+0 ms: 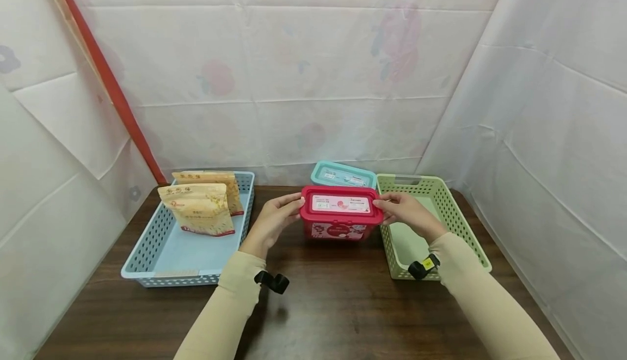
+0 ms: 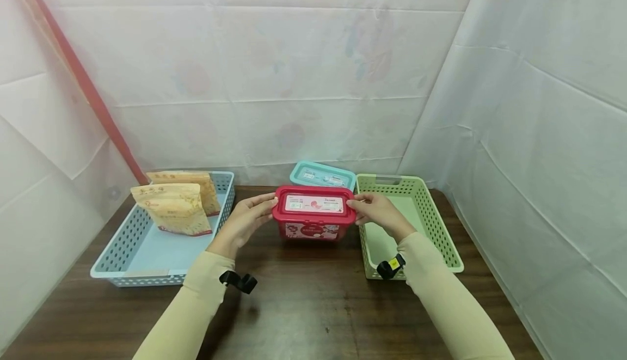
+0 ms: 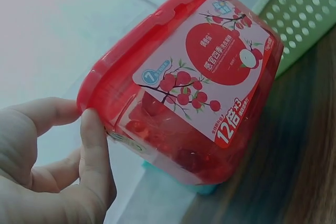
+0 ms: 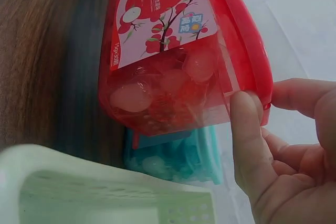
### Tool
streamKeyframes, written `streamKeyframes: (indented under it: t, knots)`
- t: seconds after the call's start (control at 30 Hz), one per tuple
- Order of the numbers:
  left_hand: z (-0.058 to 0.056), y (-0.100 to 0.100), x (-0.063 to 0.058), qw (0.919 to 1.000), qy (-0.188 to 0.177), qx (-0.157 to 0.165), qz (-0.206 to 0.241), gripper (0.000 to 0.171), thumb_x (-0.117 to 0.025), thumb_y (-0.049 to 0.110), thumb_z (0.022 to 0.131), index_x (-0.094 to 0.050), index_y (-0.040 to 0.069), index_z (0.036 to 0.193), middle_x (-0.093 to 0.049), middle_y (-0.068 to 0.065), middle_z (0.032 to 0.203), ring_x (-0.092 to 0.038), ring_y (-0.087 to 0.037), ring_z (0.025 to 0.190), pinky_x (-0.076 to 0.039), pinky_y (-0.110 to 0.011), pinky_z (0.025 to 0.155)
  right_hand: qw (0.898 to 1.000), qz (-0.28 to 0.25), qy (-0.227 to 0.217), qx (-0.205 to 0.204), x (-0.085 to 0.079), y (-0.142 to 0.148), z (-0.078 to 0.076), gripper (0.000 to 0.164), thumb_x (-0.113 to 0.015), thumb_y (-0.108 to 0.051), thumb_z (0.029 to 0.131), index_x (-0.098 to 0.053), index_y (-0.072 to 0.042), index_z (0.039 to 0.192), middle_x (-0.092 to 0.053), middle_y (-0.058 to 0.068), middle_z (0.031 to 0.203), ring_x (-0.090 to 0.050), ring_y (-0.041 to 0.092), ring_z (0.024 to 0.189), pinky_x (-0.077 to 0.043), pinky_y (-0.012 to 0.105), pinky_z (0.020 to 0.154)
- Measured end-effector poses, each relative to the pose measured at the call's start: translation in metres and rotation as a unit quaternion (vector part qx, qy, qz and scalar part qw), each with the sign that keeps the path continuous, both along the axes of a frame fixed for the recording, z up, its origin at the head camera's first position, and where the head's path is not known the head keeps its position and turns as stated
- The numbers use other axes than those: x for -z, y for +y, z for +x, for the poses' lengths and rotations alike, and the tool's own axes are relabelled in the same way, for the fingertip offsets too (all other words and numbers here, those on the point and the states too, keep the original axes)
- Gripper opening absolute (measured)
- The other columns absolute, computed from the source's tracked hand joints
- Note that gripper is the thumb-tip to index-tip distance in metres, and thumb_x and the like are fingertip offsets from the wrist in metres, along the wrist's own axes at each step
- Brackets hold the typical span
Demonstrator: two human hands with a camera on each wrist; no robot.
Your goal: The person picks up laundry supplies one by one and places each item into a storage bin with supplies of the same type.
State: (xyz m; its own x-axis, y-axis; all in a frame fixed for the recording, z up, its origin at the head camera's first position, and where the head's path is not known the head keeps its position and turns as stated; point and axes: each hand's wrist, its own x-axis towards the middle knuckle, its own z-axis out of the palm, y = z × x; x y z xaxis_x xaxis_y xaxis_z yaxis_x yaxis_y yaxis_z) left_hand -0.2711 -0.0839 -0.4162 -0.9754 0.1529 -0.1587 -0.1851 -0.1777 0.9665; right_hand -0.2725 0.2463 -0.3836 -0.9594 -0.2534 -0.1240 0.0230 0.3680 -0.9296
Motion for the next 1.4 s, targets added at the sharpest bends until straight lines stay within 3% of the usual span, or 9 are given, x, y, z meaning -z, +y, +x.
streamKeyframes:
  t: [0.23,0.4,0.53,0.7,1.17,1.4]
  knots:
    - [0.006,0.005,-0.014,0.9991,0.018,0.017,0.034,0.044,-0.07,0.021,0.096,-0.06,0.003,0.136,-0.062,-0.013,0.133,-0.066,-0.019,0.103,-0.054,-0.032,0.094,1.0,0.002,0.013,0.021,-0.017,0.008,0.009,0.049,-0.064,-0.023,0.1,-0.054,0.014,0.13,-0.069,0.016,0.1,-0.068,0.018,0.072,-0.06,0.035,0.073]
    - [0.011,0.011,-0.025,0.9978,0.035,0.018,0.054,0.043,-0.068,0.019,0.098,-0.06,0.002,0.136,-0.062,-0.015,0.132,-0.066,-0.018,0.103,-0.05,-0.039,0.1,1.0,0.008,0.023,0.018,-0.031,0.014,0.015,0.054,-0.063,-0.025,0.101,-0.05,0.015,0.135,-0.067,0.02,0.109,-0.069,0.015,0.075,-0.06,0.032,0.073]
    - [0.013,0.018,-0.031,0.997,0.044,0.027,0.058,0.043,-0.067,0.018,0.099,-0.059,0.001,0.138,-0.061,-0.015,0.134,-0.065,-0.019,0.104,-0.052,-0.034,0.096,0.999,0.018,0.032,0.02,-0.04,0.021,0.019,0.057,-0.063,-0.027,0.101,-0.049,0.015,0.137,-0.067,0.022,0.113,-0.069,0.015,0.078,-0.06,0.03,0.073]
    - [0.012,0.027,-0.036,0.9952,0.051,0.037,0.075,0.045,-0.066,0.017,0.099,-0.056,0.001,0.14,-0.059,-0.015,0.136,-0.065,-0.017,0.103,-0.055,-0.027,0.089,0.999,0.019,0.044,0.019,-0.049,0.03,0.023,0.057,-0.063,-0.028,0.101,-0.05,0.014,0.137,-0.067,0.022,0.113,-0.069,0.014,0.079,-0.06,0.03,0.074]
    - [0.003,0.059,-0.048,0.9914,0.051,0.064,0.102,0.043,-0.065,0.014,0.1,-0.057,0.001,0.14,-0.061,-0.015,0.132,-0.066,-0.014,0.095,-0.056,-0.026,0.086,0.997,0.019,0.057,0.047,-0.062,0.06,0.031,0.062,-0.06,-0.03,0.102,-0.043,0.012,0.144,-0.068,0.014,0.112,-0.068,0.011,0.081,-0.059,0.027,0.075]
    - [0.002,0.076,-0.052,0.9891,0.054,0.09,0.104,0.045,-0.065,0.015,0.1,-0.055,0.001,0.141,-0.06,-0.014,0.133,-0.065,-0.015,0.099,-0.043,-0.047,0.107,0.995,0.018,0.065,0.073,-0.063,0.074,0.036,0.063,-0.061,-0.033,0.102,-0.045,0.014,0.142,-0.071,-0.004,0.098,-0.068,0.009,0.078,-0.059,0.028,0.074]
